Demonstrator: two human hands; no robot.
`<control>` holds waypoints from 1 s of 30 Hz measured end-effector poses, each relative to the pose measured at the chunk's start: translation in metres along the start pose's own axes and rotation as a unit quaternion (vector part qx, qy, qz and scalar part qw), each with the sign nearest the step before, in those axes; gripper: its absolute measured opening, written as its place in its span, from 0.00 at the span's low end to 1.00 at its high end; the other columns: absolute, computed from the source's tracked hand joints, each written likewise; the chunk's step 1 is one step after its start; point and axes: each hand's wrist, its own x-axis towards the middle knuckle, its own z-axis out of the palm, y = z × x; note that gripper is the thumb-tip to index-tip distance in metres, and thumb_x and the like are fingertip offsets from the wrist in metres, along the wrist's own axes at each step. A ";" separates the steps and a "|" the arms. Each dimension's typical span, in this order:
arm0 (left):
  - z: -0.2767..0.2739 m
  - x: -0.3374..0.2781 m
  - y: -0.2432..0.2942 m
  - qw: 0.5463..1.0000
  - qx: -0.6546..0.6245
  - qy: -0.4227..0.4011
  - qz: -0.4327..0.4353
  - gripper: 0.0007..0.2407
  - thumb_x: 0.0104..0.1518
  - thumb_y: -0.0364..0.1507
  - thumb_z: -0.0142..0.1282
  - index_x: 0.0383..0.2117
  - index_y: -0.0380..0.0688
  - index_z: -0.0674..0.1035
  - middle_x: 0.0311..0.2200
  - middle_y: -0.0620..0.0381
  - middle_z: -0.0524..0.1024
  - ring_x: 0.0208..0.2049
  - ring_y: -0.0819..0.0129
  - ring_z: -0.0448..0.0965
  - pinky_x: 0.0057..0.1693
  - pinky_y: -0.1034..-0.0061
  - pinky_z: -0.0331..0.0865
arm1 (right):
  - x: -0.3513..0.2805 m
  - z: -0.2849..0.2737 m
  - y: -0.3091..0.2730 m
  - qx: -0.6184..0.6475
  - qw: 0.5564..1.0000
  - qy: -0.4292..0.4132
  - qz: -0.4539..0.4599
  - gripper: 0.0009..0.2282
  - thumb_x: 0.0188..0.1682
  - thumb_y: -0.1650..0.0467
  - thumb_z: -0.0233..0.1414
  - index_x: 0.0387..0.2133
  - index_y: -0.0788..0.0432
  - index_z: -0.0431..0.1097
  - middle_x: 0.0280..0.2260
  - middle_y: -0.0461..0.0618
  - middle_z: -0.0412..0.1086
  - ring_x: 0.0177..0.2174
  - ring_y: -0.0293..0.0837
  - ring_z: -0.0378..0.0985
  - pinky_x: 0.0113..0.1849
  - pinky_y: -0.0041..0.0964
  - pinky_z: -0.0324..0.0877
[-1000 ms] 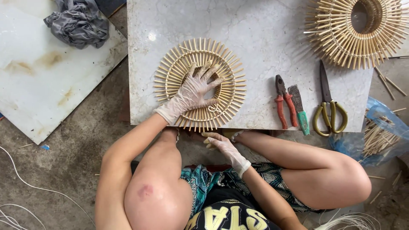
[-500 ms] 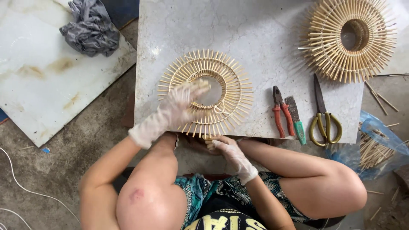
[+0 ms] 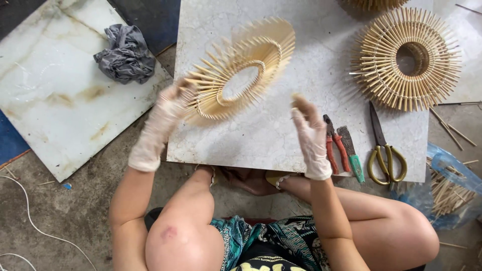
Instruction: Assembling and adjusting circular bamboo frames using hand tools like pliers and metal rods.
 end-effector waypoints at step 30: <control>-0.009 0.018 -0.182 0.895 -0.412 -0.027 -0.167 0.25 0.63 0.43 0.55 0.63 0.43 0.71 0.56 0.48 0.76 0.56 0.58 0.78 0.59 0.60 0.75 | 0.026 -0.031 0.090 0.243 0.963 0.023 0.112 0.10 0.56 0.68 0.57 0.45 0.61 0.73 0.37 0.49 0.77 0.34 0.38 0.79 0.39 0.31 0.75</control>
